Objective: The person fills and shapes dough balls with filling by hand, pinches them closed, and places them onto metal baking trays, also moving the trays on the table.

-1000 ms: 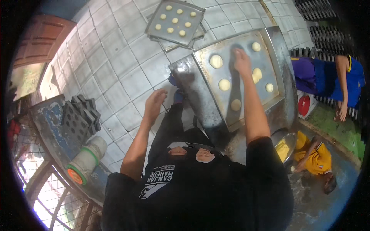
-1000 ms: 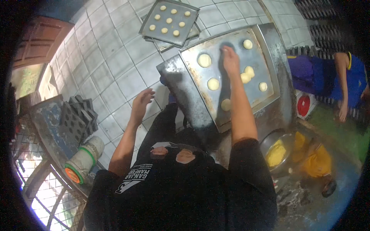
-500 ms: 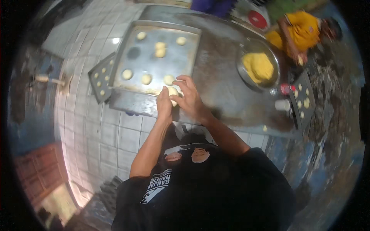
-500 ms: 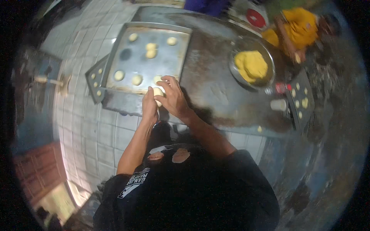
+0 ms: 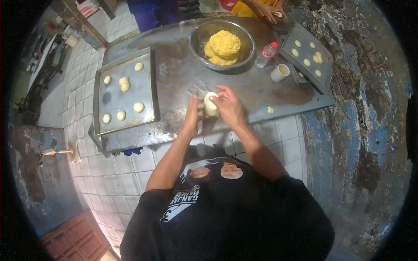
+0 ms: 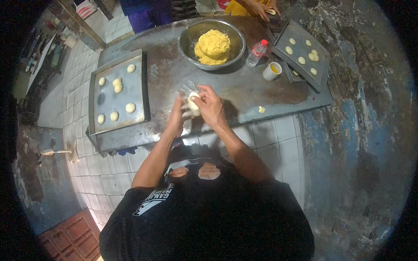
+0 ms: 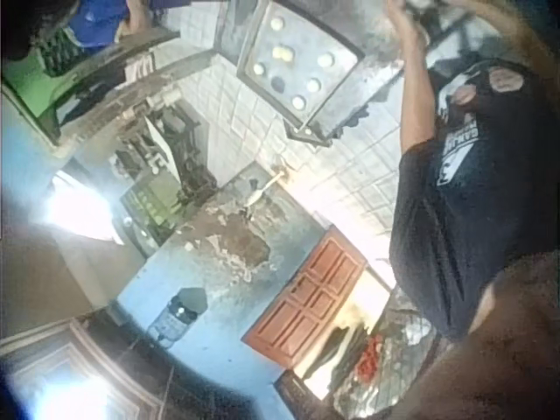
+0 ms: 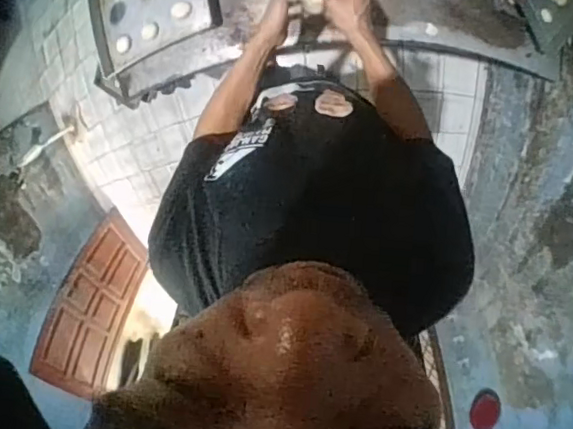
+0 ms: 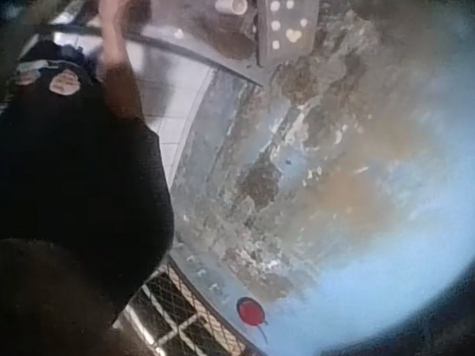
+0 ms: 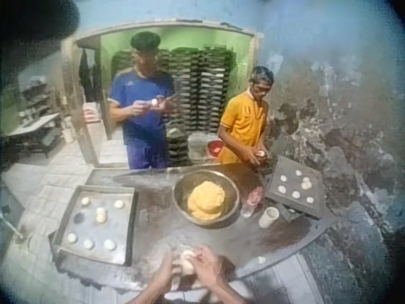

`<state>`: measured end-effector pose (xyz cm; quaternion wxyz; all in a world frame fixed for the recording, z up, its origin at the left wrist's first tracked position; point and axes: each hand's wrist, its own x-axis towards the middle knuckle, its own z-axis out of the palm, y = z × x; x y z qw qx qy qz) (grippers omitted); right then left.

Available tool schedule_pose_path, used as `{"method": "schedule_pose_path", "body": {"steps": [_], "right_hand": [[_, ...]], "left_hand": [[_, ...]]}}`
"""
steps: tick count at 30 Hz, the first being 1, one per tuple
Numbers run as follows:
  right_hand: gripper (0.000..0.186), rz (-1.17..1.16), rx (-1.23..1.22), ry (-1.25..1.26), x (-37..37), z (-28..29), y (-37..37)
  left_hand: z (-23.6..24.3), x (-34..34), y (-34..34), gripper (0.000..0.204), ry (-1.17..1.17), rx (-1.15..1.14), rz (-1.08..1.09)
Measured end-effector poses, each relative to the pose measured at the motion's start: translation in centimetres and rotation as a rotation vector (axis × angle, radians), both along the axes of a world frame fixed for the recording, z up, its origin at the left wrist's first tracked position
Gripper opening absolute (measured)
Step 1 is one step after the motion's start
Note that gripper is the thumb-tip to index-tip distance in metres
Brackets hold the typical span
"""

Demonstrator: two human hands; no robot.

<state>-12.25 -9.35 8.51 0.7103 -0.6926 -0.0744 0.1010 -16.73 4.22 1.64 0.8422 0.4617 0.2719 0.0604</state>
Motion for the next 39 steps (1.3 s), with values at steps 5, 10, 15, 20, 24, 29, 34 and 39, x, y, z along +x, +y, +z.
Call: {"method": "schedule_pose_path", "body": {"steps": [5, 10, 15, 20, 24, 29, 34, 39], "right_hand": [[0.027, 0.487, -0.762, -0.825, 1.7, -7.5, -1.6], [0.032, 0.300, -0.407, -0.293, 12.4, -1.7, -0.1], [0.026, -0.173, -0.705, -0.486, 31.9, -6.5, -4.8], [0.029, -0.006, -0.917, -0.953, 35.7, -9.3, -3.5], [0.026, 0.061, -0.956, -0.597, 36.8, -8.8, -3.2], [0.034, -0.094, -0.145, 0.231, 32.7, -5.5, -4.3], [0.044, 0.279, -0.903, -0.821, 21.9, -5.9, -1.4], [0.050, 0.320, -0.566, -0.389, 17.7, -4.1, -0.7]], "left_hand": [[-5.0, -0.8, -2.0, 0.038, 0.087, 0.513, -0.432], [-2.4, 3.4, 0.5, 0.026, 0.096, 0.153, -0.364], [-0.5, 11.7, 3.6, 0.051, -0.015, 0.080, -0.372], [0.8, 16.4, 6.5, 0.065, -0.070, -0.017, -0.429], [0.0, 19.7, 7.6, 0.057, -0.115, 0.095, -0.422], [0.3, 22.0, 6.7, 0.051, -0.136, 0.526, -0.386], [0.1, 22.2, 2.4, 0.054, -0.073, 0.750, -0.340], [-1.5, 18.1, 1.7, 0.056, -0.133, 0.899, -0.350]]}}
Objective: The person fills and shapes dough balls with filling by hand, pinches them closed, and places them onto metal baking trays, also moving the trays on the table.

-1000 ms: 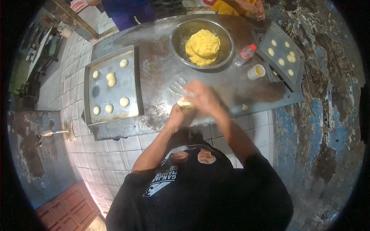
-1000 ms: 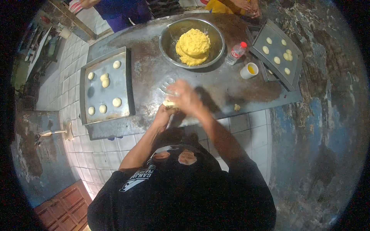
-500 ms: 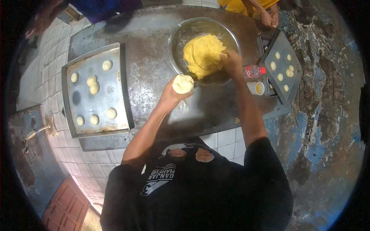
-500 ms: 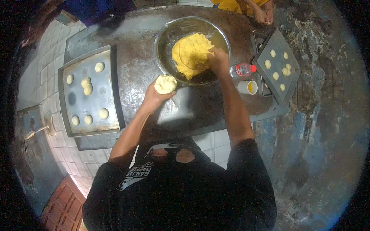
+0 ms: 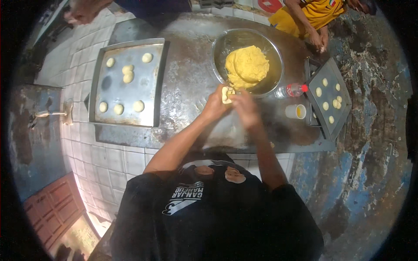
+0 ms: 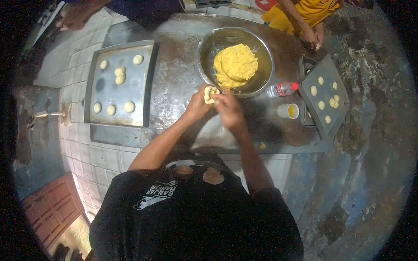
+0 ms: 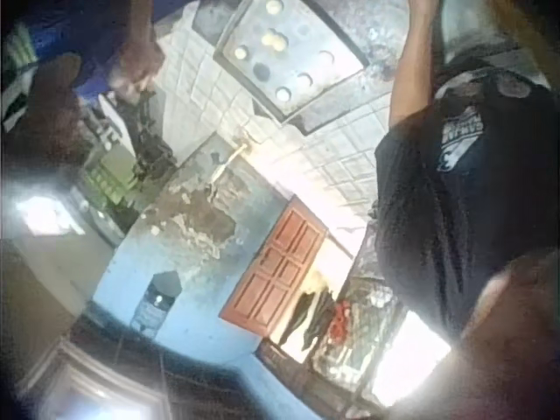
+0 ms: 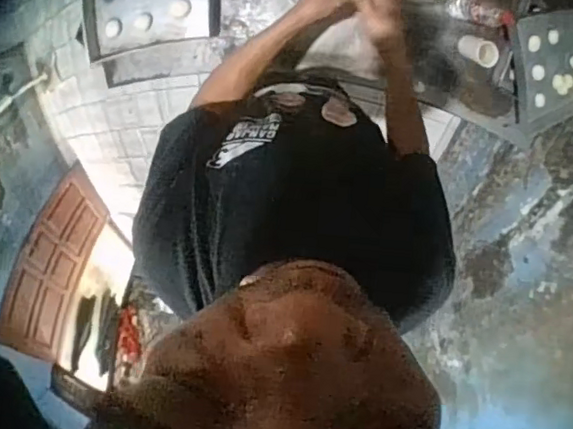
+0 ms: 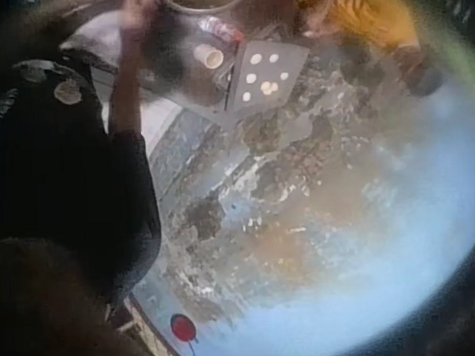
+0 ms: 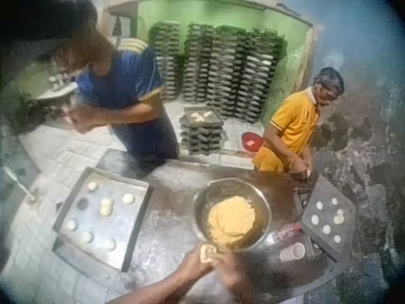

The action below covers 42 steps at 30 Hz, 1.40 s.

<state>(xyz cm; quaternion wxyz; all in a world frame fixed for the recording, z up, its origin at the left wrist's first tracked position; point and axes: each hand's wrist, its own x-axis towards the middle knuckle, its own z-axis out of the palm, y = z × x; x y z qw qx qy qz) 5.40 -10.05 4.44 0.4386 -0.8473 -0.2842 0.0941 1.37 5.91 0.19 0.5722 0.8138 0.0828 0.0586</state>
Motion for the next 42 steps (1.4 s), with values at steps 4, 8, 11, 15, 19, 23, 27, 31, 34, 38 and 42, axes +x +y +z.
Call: {"method": "schedule_pose_path", "body": {"steps": [4, 8, 11, 15, 19, 23, 27, 31, 34, 38, 42], "right_hand": [[0.050, -0.249, 0.351, 0.413, -1.0, 0.1, -2.0], [0.037, -0.100, 0.104, -0.053, -7.1, 2.1, -3.2], [0.035, 0.088, -0.195, -0.614, -10.5, 4.1, -4.3], [0.048, -0.330, 0.252, -0.076, -10.8, 3.7, -8.2], [0.049, -0.174, 0.644, 0.521, -11.6, 1.7, -10.9], [0.044, 0.155, 0.117, 0.354, -13.2, 3.8, -10.6], [0.043, 0.346, 0.209, 0.087, -17.6, 7.7, -7.3], [0.047, -0.004, 0.330, -0.304, -19.0, 3.3, -3.4], [0.047, 0.070, 0.368, -0.178, -22.3, 2.4, 0.8], [0.041, 0.038, 0.427, 0.817, -22.0, 1.0, 7.6], [0.033, 0.138, 0.631, 1.416, -21.4, 0.1, 16.2]], "left_hand": [[0.2, -3.8, -1.5, 0.060, -0.085, -0.308, -0.075], [4.4, -6.3, -5.2, 0.050, 0.135, -0.004, 0.010], [3.9, -9.0, -5.8, 0.038, -0.055, 0.158, -0.033], [5.0, -11.6, -7.7, 0.045, 0.147, -0.360, -0.036], [7.1, -15.0, -9.2, 0.057, 0.165, -0.339, -0.143], [6.1, -18.5, -8.9, 0.076, 0.188, -0.198, -0.236], [6.3, -21.2, -6.3, 0.040, 0.263, -0.216, -0.139], [6.2, -22.3, -3.7, 0.052, 0.291, -0.640, 0.173], [7.8, -23.3, -2.7, 0.066, 0.316, -0.947, 0.226], [6.3, -24.3, 2.4, 0.060, 0.139, -0.913, 0.280], [4.1, -25.6, 10.1, 0.054, 0.153, -0.874, 0.444]]}}
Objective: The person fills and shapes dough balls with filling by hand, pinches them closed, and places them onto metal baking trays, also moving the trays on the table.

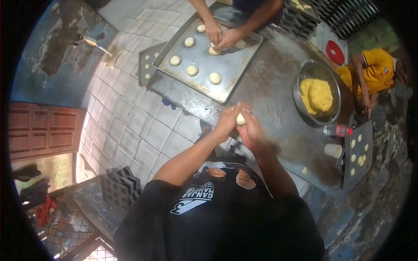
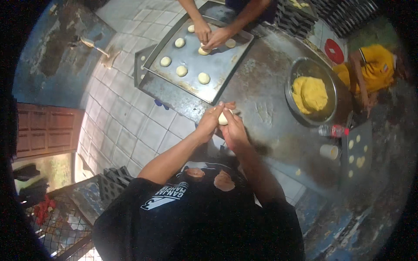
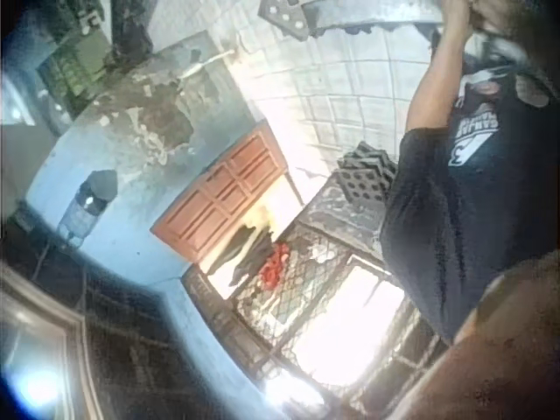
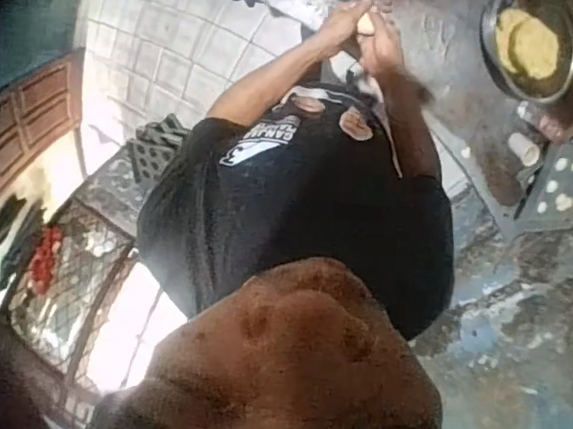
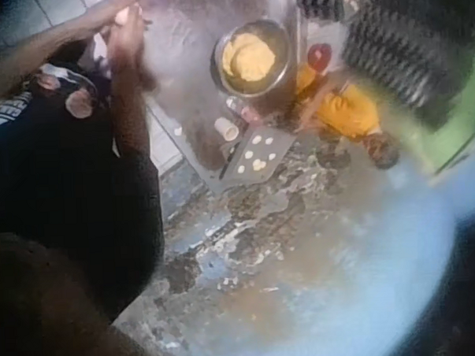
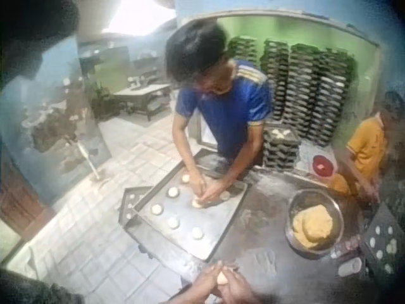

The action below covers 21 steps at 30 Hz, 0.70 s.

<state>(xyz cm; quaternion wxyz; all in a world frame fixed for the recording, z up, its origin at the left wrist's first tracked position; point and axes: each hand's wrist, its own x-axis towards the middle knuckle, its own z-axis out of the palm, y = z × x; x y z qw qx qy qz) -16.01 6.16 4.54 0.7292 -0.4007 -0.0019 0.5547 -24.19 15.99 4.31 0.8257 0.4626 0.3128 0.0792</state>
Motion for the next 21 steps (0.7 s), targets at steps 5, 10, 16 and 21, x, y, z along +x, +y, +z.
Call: {"method": "schedule_pose_path", "body": {"steps": [5, 10, 16, 21], "right_hand": [[0.032, 0.210, -0.306, -0.238, 5.1, -0.4, 13.8], [0.054, 0.130, -0.758, -1.394, 11.9, -10.7, 26.1], [0.045, 0.359, -0.699, -1.991, 14.1, -18.4, 31.4], [0.057, 0.296, -0.754, -2.109, 12.9, -19.7, 31.3]], "left_hand": [[-4.0, -0.5, 9.7, 0.049, -0.005, 0.187, 0.313], [-6.4, -6.1, 19.6, 0.043, 0.073, 0.309, 0.192], [-7.1, -13.5, 26.1, 0.039, 0.279, 0.419, 0.284], [-7.5, -15.9, 27.3, 0.035, 0.419, 0.297, 0.310]]}}
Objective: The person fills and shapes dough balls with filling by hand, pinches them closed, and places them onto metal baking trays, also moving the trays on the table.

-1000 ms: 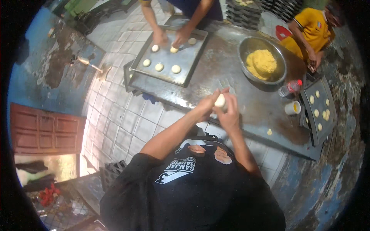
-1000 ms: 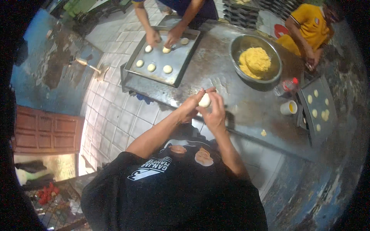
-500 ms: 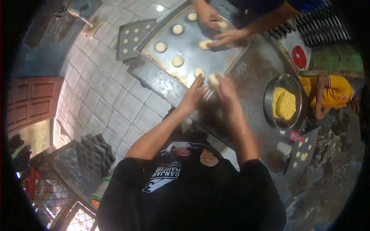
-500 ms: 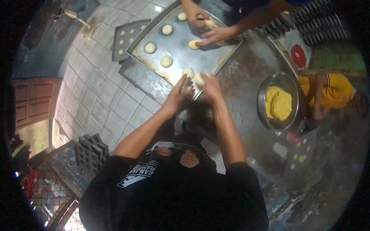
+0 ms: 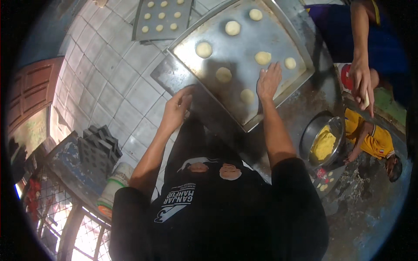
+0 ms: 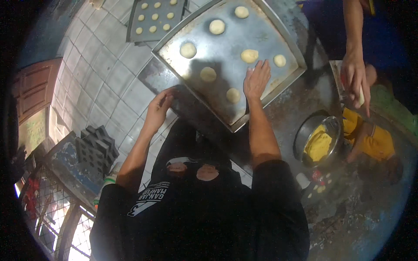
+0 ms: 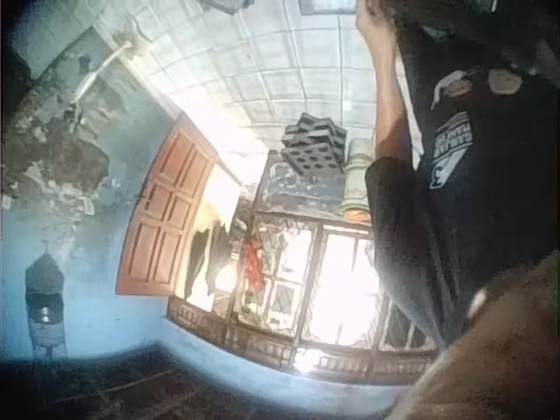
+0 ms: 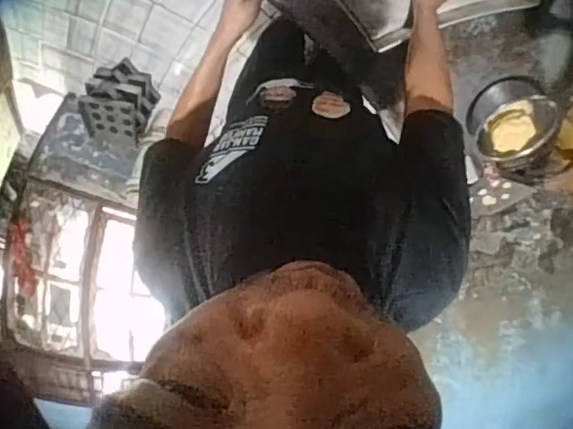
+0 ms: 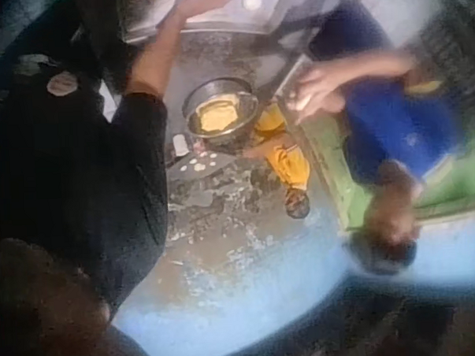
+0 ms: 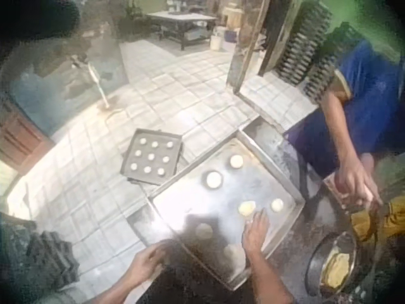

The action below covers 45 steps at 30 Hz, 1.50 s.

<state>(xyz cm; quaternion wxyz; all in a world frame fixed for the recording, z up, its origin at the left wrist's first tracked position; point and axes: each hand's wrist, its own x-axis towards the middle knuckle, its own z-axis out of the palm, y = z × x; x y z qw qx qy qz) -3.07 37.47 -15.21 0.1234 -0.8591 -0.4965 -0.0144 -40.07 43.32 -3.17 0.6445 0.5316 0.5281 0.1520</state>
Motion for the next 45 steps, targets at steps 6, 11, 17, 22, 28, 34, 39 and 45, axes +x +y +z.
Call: {"method": "schedule_pose_path", "body": {"steps": [6, 11, 17, 22, 28, 34, 39, 45], "right_hand": [[0.053, -0.066, 0.123, 0.225, 1.7, 2.1, 5.1], [0.034, -0.063, 0.236, 0.398, -0.7, 2.6, 5.5], [0.037, 0.187, 0.112, 0.909, -13.0, 15.1, -4.5], [0.033, -0.001, 0.701, 0.579, -11.9, 21.1, -20.5], [0.028, -0.415, 0.452, 1.102, -10.9, 23.1, -35.6], [0.030, -0.408, 1.009, 1.323, -10.8, 22.2, -44.6], [0.024, -0.596, 1.017, 0.833, -8.0, 21.6, -47.3], [0.018, -0.149, 0.534, 0.449, -5.2, 19.2, -45.9]], "left_hand": [[1.8, 3.1, -0.3, 0.031, -0.031, 0.232, -0.067], [3.2, 6.4, -2.2, 0.032, -0.146, 0.160, -0.065], [3.6, 10.9, -8.8, 0.042, -0.340, 0.050, 0.414], [6.2, 16.4, -17.5, 0.045, -0.428, -0.126, -0.008], [5.5, 19.8, -30.1, 0.036, -0.347, 0.305, -0.371], [10.7, 23.3, -38.5, 0.040, -0.244, -0.043, -0.469], [3.8, 23.6, -39.2, 0.067, -0.226, -0.206, -0.524], [-0.6, 24.2, -39.0, 0.040, -0.213, -0.251, -0.717]]}}
